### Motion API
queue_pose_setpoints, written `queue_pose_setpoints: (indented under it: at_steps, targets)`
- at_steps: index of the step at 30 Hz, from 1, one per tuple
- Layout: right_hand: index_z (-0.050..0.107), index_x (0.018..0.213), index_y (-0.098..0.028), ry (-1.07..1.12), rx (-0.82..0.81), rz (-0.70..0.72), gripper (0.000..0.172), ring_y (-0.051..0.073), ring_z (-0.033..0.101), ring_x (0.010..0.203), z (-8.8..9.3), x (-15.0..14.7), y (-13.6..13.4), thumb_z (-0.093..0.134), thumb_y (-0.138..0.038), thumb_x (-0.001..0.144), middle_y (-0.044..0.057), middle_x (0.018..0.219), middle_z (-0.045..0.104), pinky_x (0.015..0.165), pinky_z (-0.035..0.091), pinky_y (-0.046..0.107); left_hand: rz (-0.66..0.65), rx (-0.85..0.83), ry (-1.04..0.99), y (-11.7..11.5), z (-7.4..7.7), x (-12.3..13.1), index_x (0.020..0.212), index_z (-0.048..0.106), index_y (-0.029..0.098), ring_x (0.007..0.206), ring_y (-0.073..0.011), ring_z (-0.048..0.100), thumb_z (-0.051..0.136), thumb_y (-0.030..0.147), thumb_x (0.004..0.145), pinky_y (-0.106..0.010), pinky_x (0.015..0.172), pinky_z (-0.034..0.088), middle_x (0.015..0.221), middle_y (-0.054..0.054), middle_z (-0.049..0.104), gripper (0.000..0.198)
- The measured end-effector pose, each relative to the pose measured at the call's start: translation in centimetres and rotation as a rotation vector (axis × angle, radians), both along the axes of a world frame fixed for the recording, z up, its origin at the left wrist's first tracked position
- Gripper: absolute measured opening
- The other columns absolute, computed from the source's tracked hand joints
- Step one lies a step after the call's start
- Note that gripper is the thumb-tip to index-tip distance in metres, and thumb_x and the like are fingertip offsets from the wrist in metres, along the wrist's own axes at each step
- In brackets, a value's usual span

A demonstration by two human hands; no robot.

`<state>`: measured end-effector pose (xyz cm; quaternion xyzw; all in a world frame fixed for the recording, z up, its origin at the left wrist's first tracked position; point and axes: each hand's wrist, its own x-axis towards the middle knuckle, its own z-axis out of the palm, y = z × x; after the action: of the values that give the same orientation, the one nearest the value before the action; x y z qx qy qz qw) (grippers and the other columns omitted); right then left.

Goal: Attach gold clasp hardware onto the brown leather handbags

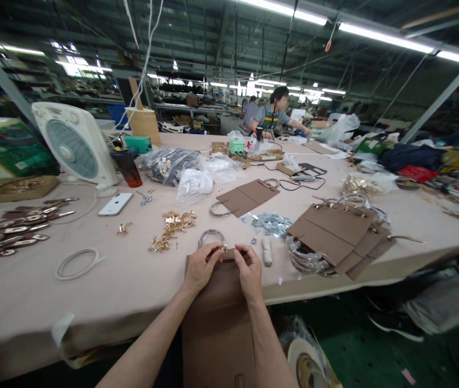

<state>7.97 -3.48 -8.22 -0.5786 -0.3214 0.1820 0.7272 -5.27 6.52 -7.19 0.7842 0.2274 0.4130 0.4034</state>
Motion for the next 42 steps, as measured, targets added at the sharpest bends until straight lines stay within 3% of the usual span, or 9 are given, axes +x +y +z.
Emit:
queue_pose_setpoints:
  at_steps: [7, 12, 20, 26, 32, 36, 39, 42]
  targets:
    - [0.076, 0.097, -0.023, -0.207, -0.036, 0.081, 0.017, 0.021, 0.067, 0.091, 0.8, -0.6, -0.2, 0.074, -0.038, 0.09, 0.005, 0.097, 0.073, 0.084, 0.053, 0.034, -0.043, -0.08, -0.044, -0.1, 0.3, -0.2, 0.109, 0.075, 0.022, 0.073, -0.0148, 0.072, 0.065, 0.041, 0.097, -0.027, 0.072, 0.061, 0.101, -0.004, 0.078, 0.025]
    - [0.076, 0.097, -0.024, -0.265, -0.004, 0.038, 0.013, 0.022, 0.067, 0.09, 0.9, -0.9, -0.4, 0.072, -0.035, 0.092, 0.005, 0.095, 0.072, 0.083, 0.054, 0.034, -0.035, 0.029, -0.057, -0.3, 0.7, -0.3, 0.104, 0.078, 0.024, 0.085, -0.0175, 0.073, 0.07, 0.039, 0.095, -0.029, 0.08, 0.058, 0.097, -0.003, 0.079, 0.02]
    - [0.071, 0.091, -0.022, -0.176, -0.037, 0.172, 0.013, 0.02, 0.064, 0.089, 0.7, -0.2, -0.4, 0.073, -0.035, 0.09, 0.003, 0.09, 0.07, 0.083, 0.051, 0.031, -0.048, 0.127, -0.061, -0.3, 0.3, -0.4, 0.107, 0.078, 0.024, 0.091, -0.0179, 0.072, 0.071, 0.04, 0.094, -0.03, 0.085, 0.058, 0.099, -0.004, 0.077, 0.021]
    - [0.067, 0.093, -0.022, -0.099, -0.055, 0.185, 0.014, 0.02, 0.063, 0.089, 0.3, 0.2, -0.5, 0.07, -0.036, 0.092, 0.002, 0.091, 0.069, 0.084, 0.05, 0.031, -0.144, 0.157, -0.052, -0.3, 0.3, 0.0, 0.122, 0.073, 0.023, 0.111, -0.0204, 0.071, 0.064, 0.037, 0.099, -0.036, 0.101, 0.058, 0.121, -0.008, 0.076, 0.029]
    - [0.066, 0.094, -0.023, -0.155, -0.057, 0.214, 0.014, 0.02, 0.063, 0.089, 0.4, 0.2, -0.3, 0.067, -0.037, 0.094, 0.002, 0.091, 0.068, 0.084, 0.051, 0.032, -0.124, 0.063, 0.038, -0.3, 0.5, -0.1, 0.12, 0.075, 0.024, 0.102, -0.0209, 0.075, 0.06, 0.038, 0.101, -0.035, 0.097, 0.059, 0.115, -0.006, 0.079, 0.028]
    - [0.064, 0.094, -0.024, -0.2, -0.049, 0.214, 0.012, 0.02, 0.062, 0.087, 0.5, 0.2, -0.5, 0.065, -0.035, 0.096, 0.001, 0.09, 0.065, 0.082, 0.051, 0.032, -0.152, -0.102, 0.035, -0.5, 0.9, -0.1, 0.116, 0.077, 0.022, 0.077, -0.0174, 0.076, 0.061, 0.041, 0.1, -0.029, 0.079, 0.063, 0.101, -0.005, 0.081, 0.029]
    - [0.064, 0.094, -0.024, -0.282, -0.026, 0.172, 0.009, 0.02, 0.062, 0.088, 0.7, -0.1, -0.7, 0.063, -0.032, 0.098, 0.002, 0.091, 0.063, 0.083, 0.05, 0.032, -0.183, -0.226, 0.031, -0.5, 1.0, -0.2, 0.115, 0.077, 0.02, 0.068, -0.0163, 0.075, 0.061, 0.042, 0.099, -0.027, 0.069, 0.063, 0.092, -0.004, 0.081, 0.031]
    - [0.064, 0.093, -0.024, -0.367, -0.005, 0.105, 0.007, 0.02, 0.062, 0.09, 0.9, -0.6, -0.9, 0.063, -0.029, 0.098, 0.002, 0.093, 0.063, 0.084, 0.049, 0.032, -0.205, -0.272, 0.037, -0.3, 0.9, -0.2, 0.113, 0.077, 0.019, 0.068, -0.0164, 0.075, 0.061, 0.042, 0.099, -0.027, 0.069, 0.064, 0.092, -0.004, 0.081, 0.031]
